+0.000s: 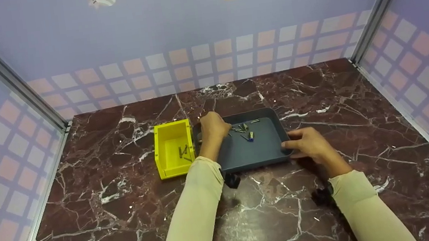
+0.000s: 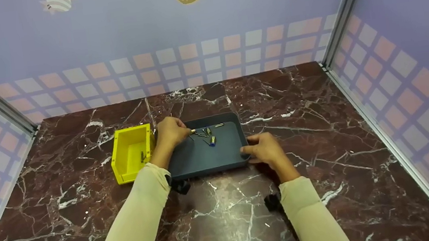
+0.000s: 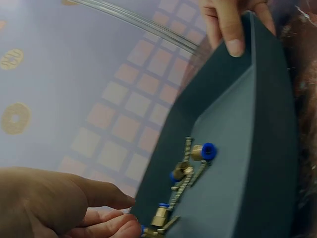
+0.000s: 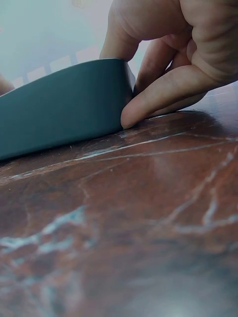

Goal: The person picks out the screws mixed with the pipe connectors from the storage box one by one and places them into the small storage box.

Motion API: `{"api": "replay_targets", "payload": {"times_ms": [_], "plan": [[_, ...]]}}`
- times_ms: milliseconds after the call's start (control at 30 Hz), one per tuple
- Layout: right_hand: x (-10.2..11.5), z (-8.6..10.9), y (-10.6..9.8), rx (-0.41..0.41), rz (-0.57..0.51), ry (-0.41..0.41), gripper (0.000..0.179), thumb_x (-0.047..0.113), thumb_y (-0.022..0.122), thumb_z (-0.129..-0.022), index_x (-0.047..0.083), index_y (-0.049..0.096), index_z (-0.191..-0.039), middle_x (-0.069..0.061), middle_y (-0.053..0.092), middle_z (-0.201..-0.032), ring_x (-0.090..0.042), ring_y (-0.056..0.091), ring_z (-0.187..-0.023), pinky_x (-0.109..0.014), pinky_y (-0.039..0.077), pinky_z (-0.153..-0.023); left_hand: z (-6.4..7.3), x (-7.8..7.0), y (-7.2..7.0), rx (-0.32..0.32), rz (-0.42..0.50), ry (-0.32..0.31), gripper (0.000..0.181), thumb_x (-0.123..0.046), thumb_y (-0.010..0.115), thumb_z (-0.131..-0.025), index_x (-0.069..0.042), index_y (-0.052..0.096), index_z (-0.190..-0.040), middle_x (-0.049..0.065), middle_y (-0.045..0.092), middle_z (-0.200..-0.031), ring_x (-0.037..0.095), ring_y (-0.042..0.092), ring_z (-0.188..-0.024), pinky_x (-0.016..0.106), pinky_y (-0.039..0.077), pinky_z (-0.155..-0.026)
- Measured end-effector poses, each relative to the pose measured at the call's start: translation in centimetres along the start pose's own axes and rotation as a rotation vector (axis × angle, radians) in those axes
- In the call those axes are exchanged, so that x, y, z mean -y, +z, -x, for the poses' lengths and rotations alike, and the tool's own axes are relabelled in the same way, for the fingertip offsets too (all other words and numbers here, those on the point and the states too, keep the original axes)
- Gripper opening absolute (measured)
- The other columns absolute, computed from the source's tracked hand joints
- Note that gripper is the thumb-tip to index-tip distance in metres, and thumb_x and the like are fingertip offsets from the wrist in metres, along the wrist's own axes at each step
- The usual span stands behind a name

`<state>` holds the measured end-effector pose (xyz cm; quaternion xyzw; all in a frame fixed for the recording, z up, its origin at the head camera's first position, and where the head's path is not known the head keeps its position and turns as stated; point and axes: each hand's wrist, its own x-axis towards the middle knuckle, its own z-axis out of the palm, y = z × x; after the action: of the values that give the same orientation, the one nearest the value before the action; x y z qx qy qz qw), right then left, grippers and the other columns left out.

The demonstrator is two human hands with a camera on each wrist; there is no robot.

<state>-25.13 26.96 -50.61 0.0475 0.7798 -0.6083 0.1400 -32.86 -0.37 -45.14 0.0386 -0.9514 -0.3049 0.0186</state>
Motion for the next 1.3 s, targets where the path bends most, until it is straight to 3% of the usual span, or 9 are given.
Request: {"api": "replay_targets", "payload": {"times_ms": [133, 333, 500, 767, 1000, 1100, 1300], "plan": [[-0.1, -0.1, 0.1, -0.008, 0.000, 0.002, 0.060, 0.009, 0.074, -0.091, -0.010, 0.051, -0.143, -0.026, 0.067, -0.120, -0.019, 0.075, -0.080, -0.037, 0.062, -0.076, -0.1, 0.3, 1.1, -0.001, -0.029, -0.022, 0.025, -0.017, 0.082, -0.081, 0.003, 0.077, -0.094, 0.020, 0.075, -0.101, 0.026, 0.066, -0.085, 0.039, 0.059, -0.078], [0.1, 0.1, 0.1, 0.001, -0.002, -0.003, 0.056, 0.009, 0.073, -0.092, -0.007, 0.054, -0.142, -0.023, 0.069, -0.119, -0.019, 0.076, -0.083, -0.037, 0.062, -0.076, -0.3, 0.8, 2.1, -0.003, 0.000, -0.071, 0.012, -0.011, 0.076, -0.083, 0.000, 0.074, -0.089, 0.015, 0.072, -0.096, 0.022, 0.058, -0.074, 0.037, 0.053, -0.067], [0.2, 0.1, 0.1, -0.007, -0.003, -0.002, 0.056, 0.008, 0.074, -0.091, -0.008, 0.055, -0.141, -0.019, 0.071, -0.113, -0.018, 0.075, -0.080, -0.037, 0.062, -0.074, -0.5, 0.8, 2.4, -0.019, -0.003, -0.063, 0.010, -0.005, 0.073, -0.083, -0.001, 0.075, -0.092, 0.016, 0.074, -0.099, 0.022, 0.061, -0.075, 0.039, 0.054, -0.069], [0.0, 0.0, 0.1, -0.013, 0.004, -0.007, 0.060, 0.009, 0.075, -0.091, -0.010, 0.051, -0.143, -0.021, 0.070, -0.116, -0.016, 0.074, -0.078, -0.036, 0.062, -0.074, -0.6, 0.8, 2.6, -0.021, -0.036, -0.040, 0.014, -0.005, 0.077, -0.083, 0.001, 0.076, -0.096, 0.020, 0.075, -0.104, 0.027, 0.072, -0.087, 0.040, 0.058, -0.075], [0.1, 0.0, 0.0, -0.016, -0.005, 0.004, 0.062, 0.008, 0.075, -0.090, -0.011, 0.049, -0.144, -0.023, 0.068, -0.119, -0.016, 0.074, -0.073, -0.036, 0.062, -0.074, -0.5, 1.1, 2.5, -0.012, -0.049, -0.019, 0.020, 0.003, 0.058, -0.094, 0.004, 0.073, -0.107, 0.024, 0.072, -0.116, 0.034, 0.072, -0.102, 0.045, 0.059, -0.084], [0.2, 0.0, 0.0, -0.019, -0.003, 0.008, 0.062, 0.009, 0.075, -0.090, -0.010, 0.049, -0.144, -0.024, 0.068, -0.120, -0.016, 0.074, -0.072, -0.037, 0.062, -0.073, -0.6, 1.1, 2.3, 0.000, -0.071, -0.023, 0.020, 0.001, 0.061, -0.093, 0.003, 0.073, -0.108, 0.024, 0.071, -0.117, 0.034, 0.072, -0.102, 0.045, 0.059, -0.085], [-0.1, -0.1, -0.1, -0.007, 0.019, -0.017, 0.057, 0.011, 0.075, -0.091, -0.008, 0.055, -0.141, -0.025, 0.070, -0.118, -0.019, 0.076, -0.085, -0.037, 0.062, -0.074, -0.6, 0.8, 1.5, 0.029, -0.150, -0.070, 0.024, -0.008, 0.075, -0.083, -0.001, 0.075, -0.106, 0.020, 0.073, -0.112, 0.029, 0.072, -0.092, 0.043, 0.060, -0.078]]}}
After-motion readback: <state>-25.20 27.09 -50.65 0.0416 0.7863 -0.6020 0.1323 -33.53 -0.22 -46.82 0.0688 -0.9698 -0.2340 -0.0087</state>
